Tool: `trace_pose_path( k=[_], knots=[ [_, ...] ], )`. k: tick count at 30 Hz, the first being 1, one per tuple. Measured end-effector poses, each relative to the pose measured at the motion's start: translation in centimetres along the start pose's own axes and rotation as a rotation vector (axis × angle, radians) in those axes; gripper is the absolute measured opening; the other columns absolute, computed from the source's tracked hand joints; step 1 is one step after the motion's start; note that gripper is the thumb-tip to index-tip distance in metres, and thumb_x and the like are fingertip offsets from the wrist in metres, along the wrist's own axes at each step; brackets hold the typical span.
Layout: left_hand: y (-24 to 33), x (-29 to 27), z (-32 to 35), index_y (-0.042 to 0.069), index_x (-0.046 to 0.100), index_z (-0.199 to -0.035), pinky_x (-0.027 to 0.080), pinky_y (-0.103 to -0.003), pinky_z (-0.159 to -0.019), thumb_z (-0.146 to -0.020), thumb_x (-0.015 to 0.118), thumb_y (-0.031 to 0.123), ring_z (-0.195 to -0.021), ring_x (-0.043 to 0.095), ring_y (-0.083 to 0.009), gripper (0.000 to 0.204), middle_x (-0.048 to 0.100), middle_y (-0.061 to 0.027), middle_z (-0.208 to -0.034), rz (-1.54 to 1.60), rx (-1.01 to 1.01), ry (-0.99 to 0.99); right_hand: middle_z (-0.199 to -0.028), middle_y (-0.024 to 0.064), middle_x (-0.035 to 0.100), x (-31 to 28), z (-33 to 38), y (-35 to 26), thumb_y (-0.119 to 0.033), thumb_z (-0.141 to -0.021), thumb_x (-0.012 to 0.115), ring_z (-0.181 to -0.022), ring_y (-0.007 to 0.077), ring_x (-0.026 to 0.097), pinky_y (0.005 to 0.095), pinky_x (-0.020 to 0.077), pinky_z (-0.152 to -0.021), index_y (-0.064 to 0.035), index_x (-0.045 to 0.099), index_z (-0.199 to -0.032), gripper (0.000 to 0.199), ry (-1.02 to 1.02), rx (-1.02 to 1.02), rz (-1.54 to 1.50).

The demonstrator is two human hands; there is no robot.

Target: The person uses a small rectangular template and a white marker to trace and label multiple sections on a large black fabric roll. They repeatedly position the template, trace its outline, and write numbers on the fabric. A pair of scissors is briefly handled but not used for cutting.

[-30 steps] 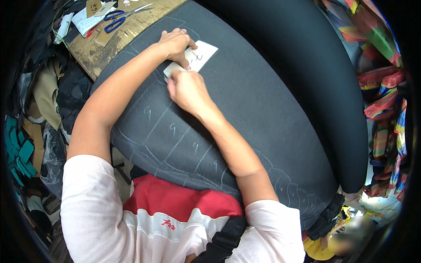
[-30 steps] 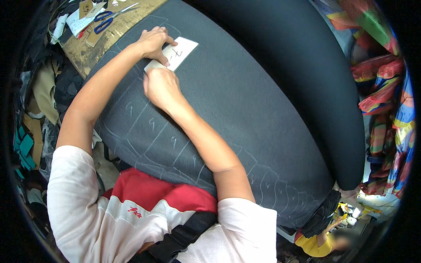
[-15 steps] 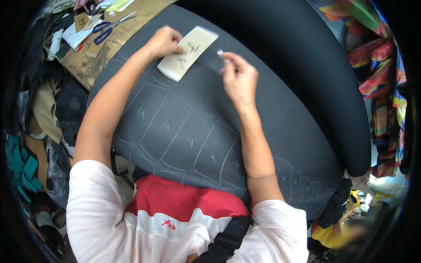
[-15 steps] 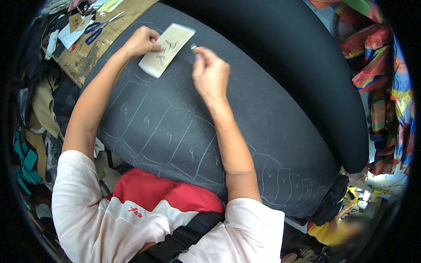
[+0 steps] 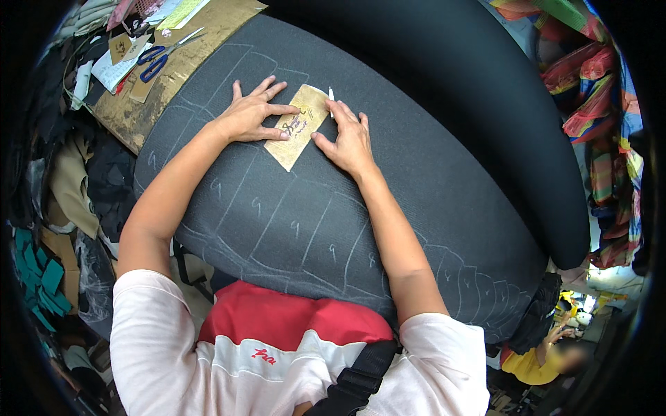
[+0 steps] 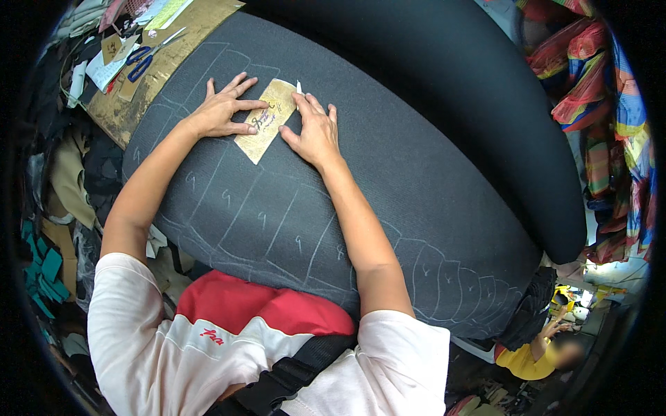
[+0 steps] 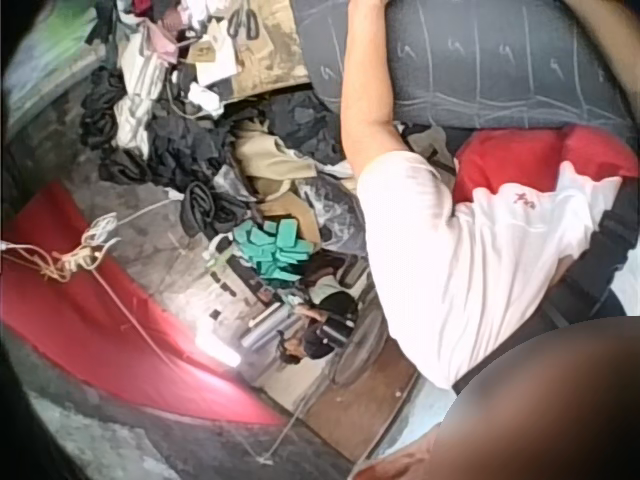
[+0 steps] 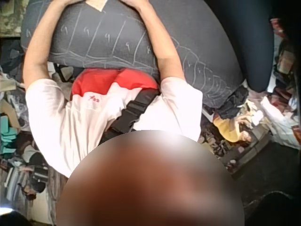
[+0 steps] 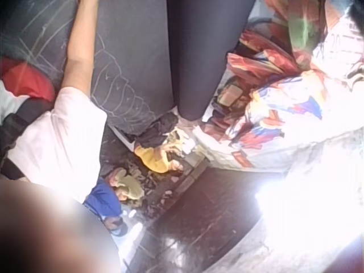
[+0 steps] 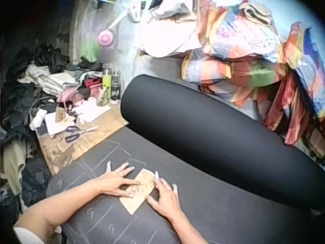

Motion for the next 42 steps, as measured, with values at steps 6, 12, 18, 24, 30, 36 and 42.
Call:
trace_pose_path(
  k=[6,12,18,24,30,36,42],
  knots=[
    [-0.6,0.9,-1.4,0.043,0.057,-0.120,0.002,-0.075,-0.102,-0.065,0.071,0.059,-0.141,0.011,-0.0330,0.059,0.027,-0.0062,-0.150,0.087,-0.120,0.006,-0.097,0.0209,0.066,-1.9,-3.4,1.7,-0.021,-0.081,0.063,-0.089,0.0334,0.065,0.0420,0.0481,-0.085,-0.0024,0.062,-0.112,0.035,0.175,0.142,-0.197],
    [-0.9,1.3,-1.8,0.043,0.060,-0.117,0.000,-0.075,-0.102,-0.060,0.074,0.057,-0.141,0.009,-0.0319,0.060,0.026,-0.0059,-0.150,0.137,-0.147,0.012,-0.085,0.0189,0.068,-1.2,-7.7,0.8,-0.016,-0.083,0.059,-0.081,0.0312,0.067,0.0386,0.0510,-0.075,-0.0025,0.069,-0.094,0.020,0.218,0.117,-0.154],
    [-1.0,1.2,-1.9,0.043,0.060,-0.117,0.000,-0.075,-0.102,-0.060,0.076,0.055,-0.142,0.009,-0.0316,0.060,0.026,-0.0058,-0.150,0.142,-0.145,-0.018,-0.088,0.0214,0.066,-1.0,-8.9,0.4,-0.014,-0.080,0.057,-0.087,0.0366,0.064,0.0437,0.0500,-0.082,-0.0044,0.071,-0.088,0.019,0.039,0.164,0.162],
    [-1.0,1.3,-2.0,0.043,0.060,-0.117,-0.002,-0.075,-0.102,-0.060,0.077,0.053,-0.142,0.008,-0.0311,0.060,0.025,-0.0048,-0.151,0.133,-0.173,-0.038,-0.086,0.0220,0.067,-3.0,-8.0,1.8,-0.014,-0.079,0.058,-0.087,0.0363,0.065,0.0429,0.0504,-0.081,-0.0024,0.071,-0.086,0.019,0.063,0.176,0.028],
    [-0.9,1.2,-1.8,0.044,0.060,-0.116,-0.002,-0.075,-0.102,-0.060,0.077,0.052,-0.142,0.009,-0.0303,0.059,0.026,-0.0036,-0.150,0.134,-0.173,-0.014,-0.093,0.0225,0.066,0.3,-10.2,-0.6,-0.011,-0.080,0.057,-0.092,0.0358,0.064,0.0423,0.0501,-0.084,-0.0043,0.071,-0.088,0.017,0.004,0.144,0.076],
    [-0.8,1.1,-2.0,0.043,0.061,-0.115,0.000,-0.075,-0.102,-0.060,0.079,0.050,-0.142,0.010,-0.0306,0.058,0.027,-0.0041,-0.150,0.135,-0.179,-0.009,-0.094,0.0229,0.066,-3.1,-7.2,1.5,-0.007,-0.075,0.060,-0.092,0.0370,0.064,0.0440,0.0508,-0.082,-0.0003,0.071,-0.089,0.019,-0.082,0.325,0.199],
    [-0.4,0.4,-1.9,0.043,0.060,-0.116,0.004,-0.075,-0.102,-0.060,0.079,0.048,-0.141,0.012,-0.0305,0.060,0.026,-0.0028,-0.150,0.111,-0.200,-0.038,-0.087,0.0212,0.067,-1.7,-4.7,-3.7,-0.008,-0.079,0.058,-0.085,0.0337,0.067,0.0393,0.0544,-0.075,0.0013,0.070,-0.085,0.016,-0.179,0.214,0.398]
  ],
)
Point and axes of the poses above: each hand's wrist, its own z-axis away from the middle knuckle, its own x-axis out of the palm, y = z × x, the point moved 6 cm from there along -z, towards the middle knuckle
